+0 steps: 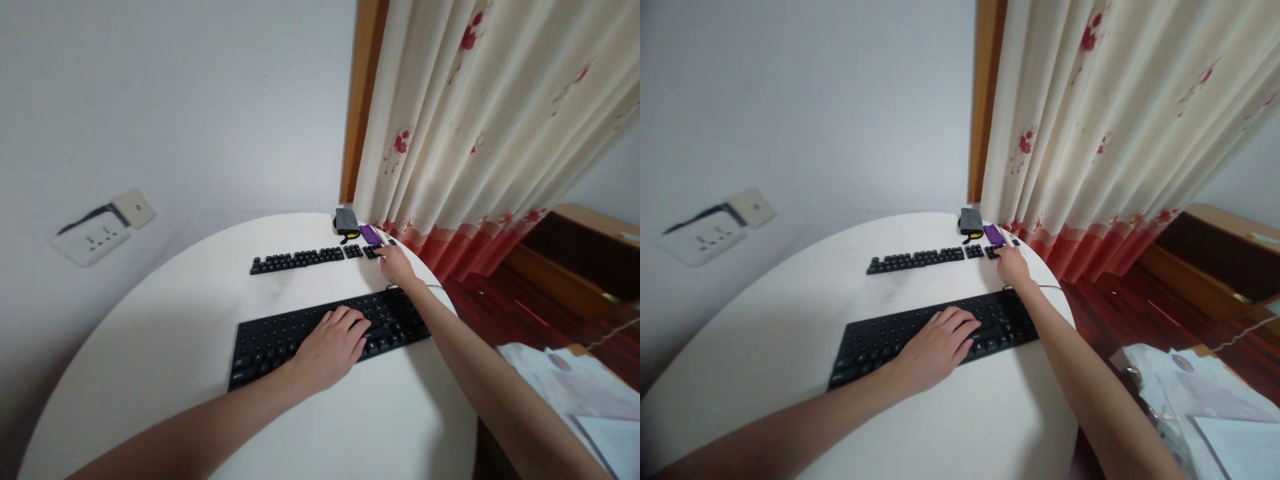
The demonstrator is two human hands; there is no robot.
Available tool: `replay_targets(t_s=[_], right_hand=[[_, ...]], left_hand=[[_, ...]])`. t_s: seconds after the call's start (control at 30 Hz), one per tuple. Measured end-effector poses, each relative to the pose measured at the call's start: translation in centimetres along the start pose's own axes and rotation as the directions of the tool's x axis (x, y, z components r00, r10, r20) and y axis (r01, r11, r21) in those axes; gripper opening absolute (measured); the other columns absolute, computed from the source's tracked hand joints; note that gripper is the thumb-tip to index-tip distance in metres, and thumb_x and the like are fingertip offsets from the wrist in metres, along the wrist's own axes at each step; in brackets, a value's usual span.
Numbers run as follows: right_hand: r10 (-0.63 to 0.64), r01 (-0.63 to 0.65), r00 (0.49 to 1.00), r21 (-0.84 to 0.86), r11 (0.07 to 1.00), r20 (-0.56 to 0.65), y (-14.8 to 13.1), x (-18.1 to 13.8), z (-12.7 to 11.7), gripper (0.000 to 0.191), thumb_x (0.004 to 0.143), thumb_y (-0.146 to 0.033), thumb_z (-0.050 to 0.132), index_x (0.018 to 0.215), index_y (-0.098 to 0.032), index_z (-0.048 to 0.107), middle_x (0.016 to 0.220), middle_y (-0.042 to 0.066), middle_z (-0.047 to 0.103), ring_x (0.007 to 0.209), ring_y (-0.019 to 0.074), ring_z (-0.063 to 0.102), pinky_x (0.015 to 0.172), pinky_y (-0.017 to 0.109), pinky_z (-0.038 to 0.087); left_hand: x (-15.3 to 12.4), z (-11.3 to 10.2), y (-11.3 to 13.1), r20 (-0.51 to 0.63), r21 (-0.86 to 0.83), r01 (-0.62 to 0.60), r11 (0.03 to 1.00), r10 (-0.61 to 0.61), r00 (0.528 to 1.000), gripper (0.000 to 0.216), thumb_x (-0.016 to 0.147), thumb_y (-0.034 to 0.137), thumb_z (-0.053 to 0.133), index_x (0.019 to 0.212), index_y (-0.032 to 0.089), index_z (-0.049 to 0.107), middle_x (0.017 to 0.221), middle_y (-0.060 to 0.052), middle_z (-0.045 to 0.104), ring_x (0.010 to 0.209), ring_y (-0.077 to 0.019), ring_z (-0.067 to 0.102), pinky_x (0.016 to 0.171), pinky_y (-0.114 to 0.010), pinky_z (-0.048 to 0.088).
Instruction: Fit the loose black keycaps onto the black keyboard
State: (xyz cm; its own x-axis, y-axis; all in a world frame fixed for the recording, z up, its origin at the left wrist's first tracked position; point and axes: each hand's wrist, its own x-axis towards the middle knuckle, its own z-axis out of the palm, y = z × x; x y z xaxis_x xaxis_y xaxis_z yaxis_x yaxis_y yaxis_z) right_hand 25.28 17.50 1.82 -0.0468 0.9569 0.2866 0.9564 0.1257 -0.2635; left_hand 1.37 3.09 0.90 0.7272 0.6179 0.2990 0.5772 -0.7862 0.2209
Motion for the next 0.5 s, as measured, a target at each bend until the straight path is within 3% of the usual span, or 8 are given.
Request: replay_targets(t_s=[0.5], right_hand=[[-0.08, 0.093, 0.991, -0.122, 0.988, 0.109, 0.2, 0.9, 1.5, 0.04, 0.089, -0.01, 0.046, 0.121, -0.016, 0.069, 0.127, 0.01, 0.062, 0.113, 0.024, 0.052, 0.102, 0.032, 0.037]], left_hand=[[-0.1, 0.1, 0.0, -0.04, 0.013, -0.005, 1.0, 0.005, 0.999, 0.029, 0.099, 0.029, 0.045, 0.124, 0.02, 0.056, 0.117, -0.008, 0.059, 0.11, -0.0241, 0.05, 0.092, -0.04, 0.043]])
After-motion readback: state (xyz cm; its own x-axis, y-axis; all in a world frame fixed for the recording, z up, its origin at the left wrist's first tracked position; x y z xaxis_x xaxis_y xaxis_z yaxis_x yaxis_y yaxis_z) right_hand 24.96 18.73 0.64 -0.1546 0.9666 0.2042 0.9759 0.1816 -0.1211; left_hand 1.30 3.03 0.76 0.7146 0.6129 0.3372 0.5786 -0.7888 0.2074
